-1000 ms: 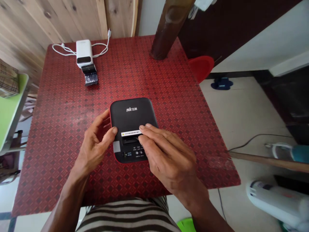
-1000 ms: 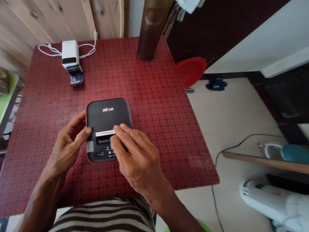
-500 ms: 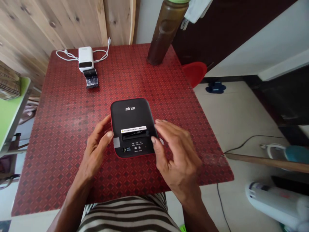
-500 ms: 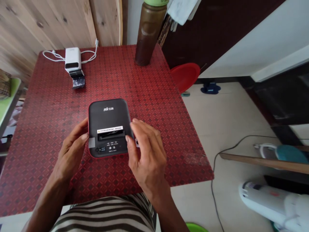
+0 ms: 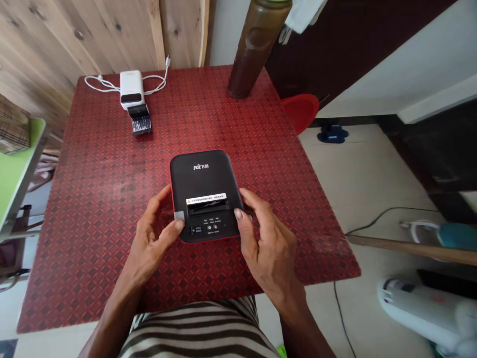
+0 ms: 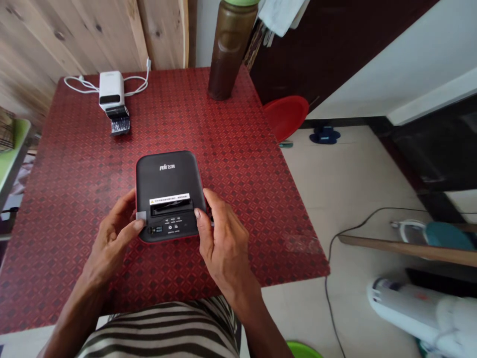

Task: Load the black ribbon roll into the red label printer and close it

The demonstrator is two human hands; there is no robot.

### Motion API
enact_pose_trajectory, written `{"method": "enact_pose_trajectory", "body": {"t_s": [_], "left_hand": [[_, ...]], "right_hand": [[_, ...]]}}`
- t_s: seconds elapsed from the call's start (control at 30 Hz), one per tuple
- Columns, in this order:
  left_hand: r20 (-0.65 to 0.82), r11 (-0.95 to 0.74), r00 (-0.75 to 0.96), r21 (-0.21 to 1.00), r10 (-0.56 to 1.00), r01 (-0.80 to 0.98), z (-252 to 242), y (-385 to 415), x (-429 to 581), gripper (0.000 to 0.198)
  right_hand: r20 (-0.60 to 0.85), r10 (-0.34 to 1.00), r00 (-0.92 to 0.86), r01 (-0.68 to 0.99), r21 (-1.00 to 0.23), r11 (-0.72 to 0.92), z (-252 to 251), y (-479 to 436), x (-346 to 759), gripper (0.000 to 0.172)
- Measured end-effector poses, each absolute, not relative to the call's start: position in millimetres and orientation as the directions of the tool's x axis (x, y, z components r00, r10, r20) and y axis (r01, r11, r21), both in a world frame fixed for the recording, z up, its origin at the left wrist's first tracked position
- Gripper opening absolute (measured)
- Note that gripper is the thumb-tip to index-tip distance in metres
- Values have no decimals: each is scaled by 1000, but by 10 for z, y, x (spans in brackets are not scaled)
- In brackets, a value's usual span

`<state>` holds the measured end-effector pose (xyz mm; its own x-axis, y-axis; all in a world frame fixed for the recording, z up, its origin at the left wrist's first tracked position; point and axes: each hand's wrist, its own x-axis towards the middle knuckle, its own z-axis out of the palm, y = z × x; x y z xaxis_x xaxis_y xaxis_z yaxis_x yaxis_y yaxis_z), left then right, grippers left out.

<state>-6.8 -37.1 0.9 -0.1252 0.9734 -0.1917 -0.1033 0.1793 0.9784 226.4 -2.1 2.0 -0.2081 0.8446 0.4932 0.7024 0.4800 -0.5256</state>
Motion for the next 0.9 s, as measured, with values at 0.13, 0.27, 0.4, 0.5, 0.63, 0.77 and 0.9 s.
{"method": "enact_pose_trajectory", "body": {"t_s": [0.13,0.27,0.4,0.5,0.63,0.77,0.9], "left_hand": [[-222,209,-140,972,965,-103,33,-369,-51,71],[-241,228,-174,969,955,-92,70,-371,-17,68],[-234,224,-187,972,954,-75,67,-385,-9,61],[-238,221,-187,969,953,-108,51,-393,-6,60],[-256,228,-193,961,947,-155,56,-389,9,58],[-264,233,-201,958,943,-168,73,-375,15,59],[-274,242,-207,955,939,-170,80,-374,7,60]], "right_hand": [[494,840,-222,709,-510,487,41,-21,2263,31],[498,836,-230,717,-494,491,44,-18,2261,30],[507,830,-233,716,-488,499,28,-11,2267,31],[506,831,-232,704,-502,502,35,-2,2271,41],[473,857,-207,695,-545,469,57,10,2281,53],[461,859,-222,703,-535,469,62,14,2289,55],[468,852,-233,713,-514,477,67,2,2291,57]]}}
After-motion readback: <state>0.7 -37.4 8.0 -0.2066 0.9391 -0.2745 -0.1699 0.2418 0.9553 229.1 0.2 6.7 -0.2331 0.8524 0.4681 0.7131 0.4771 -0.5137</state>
